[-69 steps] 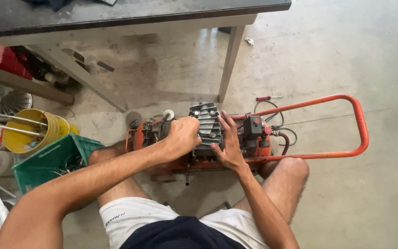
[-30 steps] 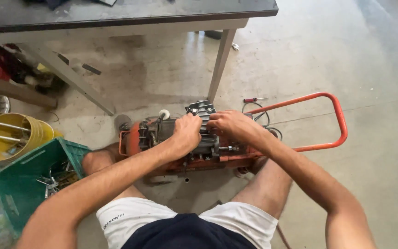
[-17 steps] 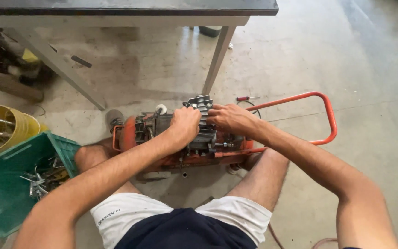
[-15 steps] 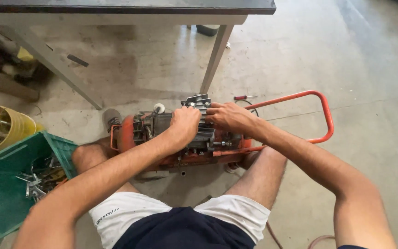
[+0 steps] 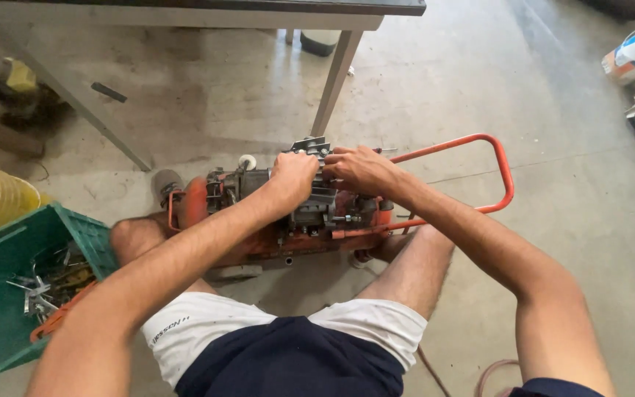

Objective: Disassembling an air compressor engine and cleaning internal components using a ratchet and scraper.

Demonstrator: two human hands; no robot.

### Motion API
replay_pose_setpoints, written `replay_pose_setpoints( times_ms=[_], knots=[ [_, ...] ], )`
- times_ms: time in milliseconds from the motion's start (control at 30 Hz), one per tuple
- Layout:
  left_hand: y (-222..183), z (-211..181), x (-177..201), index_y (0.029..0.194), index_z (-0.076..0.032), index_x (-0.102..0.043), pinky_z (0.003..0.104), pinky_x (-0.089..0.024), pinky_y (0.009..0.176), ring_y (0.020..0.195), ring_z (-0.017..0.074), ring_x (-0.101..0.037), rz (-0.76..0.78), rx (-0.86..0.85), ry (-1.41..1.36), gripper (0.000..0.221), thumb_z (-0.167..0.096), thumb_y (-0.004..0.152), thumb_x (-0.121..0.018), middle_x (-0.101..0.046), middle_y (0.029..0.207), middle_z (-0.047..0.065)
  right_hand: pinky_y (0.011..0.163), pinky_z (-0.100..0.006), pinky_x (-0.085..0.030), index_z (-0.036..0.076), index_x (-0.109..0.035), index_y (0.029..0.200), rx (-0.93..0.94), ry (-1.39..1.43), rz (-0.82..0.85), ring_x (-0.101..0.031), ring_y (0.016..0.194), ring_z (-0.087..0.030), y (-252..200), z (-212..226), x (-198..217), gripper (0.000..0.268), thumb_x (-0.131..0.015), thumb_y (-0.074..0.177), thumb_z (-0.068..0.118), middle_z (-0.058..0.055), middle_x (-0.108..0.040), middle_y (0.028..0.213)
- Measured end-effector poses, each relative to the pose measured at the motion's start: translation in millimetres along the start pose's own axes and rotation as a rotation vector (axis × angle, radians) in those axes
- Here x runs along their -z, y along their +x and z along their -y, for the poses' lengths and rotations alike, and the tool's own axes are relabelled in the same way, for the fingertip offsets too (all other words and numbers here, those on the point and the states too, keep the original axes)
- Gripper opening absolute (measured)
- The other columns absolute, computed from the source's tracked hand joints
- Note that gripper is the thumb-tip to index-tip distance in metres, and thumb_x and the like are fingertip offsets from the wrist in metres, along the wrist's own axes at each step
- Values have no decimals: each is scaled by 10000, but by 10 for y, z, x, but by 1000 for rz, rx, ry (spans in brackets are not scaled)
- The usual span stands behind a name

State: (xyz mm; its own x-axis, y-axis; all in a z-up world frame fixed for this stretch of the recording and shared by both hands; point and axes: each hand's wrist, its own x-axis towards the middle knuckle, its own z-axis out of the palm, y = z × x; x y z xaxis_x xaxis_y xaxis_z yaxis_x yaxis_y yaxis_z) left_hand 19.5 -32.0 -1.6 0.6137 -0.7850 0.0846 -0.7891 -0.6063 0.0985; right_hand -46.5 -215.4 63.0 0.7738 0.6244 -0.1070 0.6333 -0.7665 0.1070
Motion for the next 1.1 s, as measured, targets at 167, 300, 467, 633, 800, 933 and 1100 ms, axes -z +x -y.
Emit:
replay_pose_setpoints(
  times_ms=[167, 300, 467, 633, 800, 933, 1100],
  knots=[
    [-11, -118, -7, 755, -104, -757, 465, -601, 585, 734, 306, -754, -17, 24, 83, 66, -44, 745, -731, -746, 757, 124, 629, -339, -588, 211, -678, 954, 7, 34, 34, -609, 921, -203, -9, 11, 139, 76, -684, 887, 246, 35, -590, 904],
    [-72, -200, 7, 781, -52, -747, 486, -606, 656, 808, 353, -755, 43, 173, -31, 74, -1, 740, -711, -752, 830, 160, 641, -381, -592, 211, -664, 967, 28, 88, 53, -605, 936, -233, -2, -10, 168, 94, -659, 903, 280, 13, -589, 932],
    [33, -335, -109, 855, -82, -756, 458, -612, 684, 865, 313, -756, 67, 289, -18, 139, -14, 746, -703, -752, 896, 121, 654, -376, -595, 222, -654, 995, 42, 74, 58, -601, 943, -237, -14, -14, 155, 94, -633, 935, 291, 8, -582, 954],
    [59, -159, -17, 799, -48, -755, 487, -605, 671, 827, 362, -765, 84, 234, -127, 134, 38, 738, -672, -759, 849, 151, 673, -330, -588, 231, -663, 979, 15, 40, 80, -590, 942, -197, 15, -60, 57, 60, -648, 930, 263, 40, -558, 915],
    [98, -24, 9, 784, 20, -739, 546, -598, 665, 793, 439, -751, 75, 19, -159, 129, 91, 709, -661, -739, 813, 231, 653, -363, -590, 222, -653, 950, -8, 114, 14, -623, 943, -210, -4, -104, -74, 123, -666, 908, 337, 18, -590, 893],
    [68, 18, -12, 798, 27, -733, 557, -600, 688, 797, 443, -749, 123, -12, -178, 141, 94, 714, -642, -735, 815, 238, 661, -377, -594, 216, -642, 966, -23, 119, -2, -616, 955, -213, -57, -23, 62, 132, -672, 891, 320, 19, -591, 901],
    [-81, 177, -35, 780, -78, -726, 500, -601, 647, 786, 342, -751, 41, -118, -120, 52, -90, 730, -723, -726, 778, 119, 655, -363, -591, 222, -641, 945, 36, 97, -27, -587, 946, -208, -50, -64, -14, 125, -696, 865, 300, 30, -573, 919]
  ],
)
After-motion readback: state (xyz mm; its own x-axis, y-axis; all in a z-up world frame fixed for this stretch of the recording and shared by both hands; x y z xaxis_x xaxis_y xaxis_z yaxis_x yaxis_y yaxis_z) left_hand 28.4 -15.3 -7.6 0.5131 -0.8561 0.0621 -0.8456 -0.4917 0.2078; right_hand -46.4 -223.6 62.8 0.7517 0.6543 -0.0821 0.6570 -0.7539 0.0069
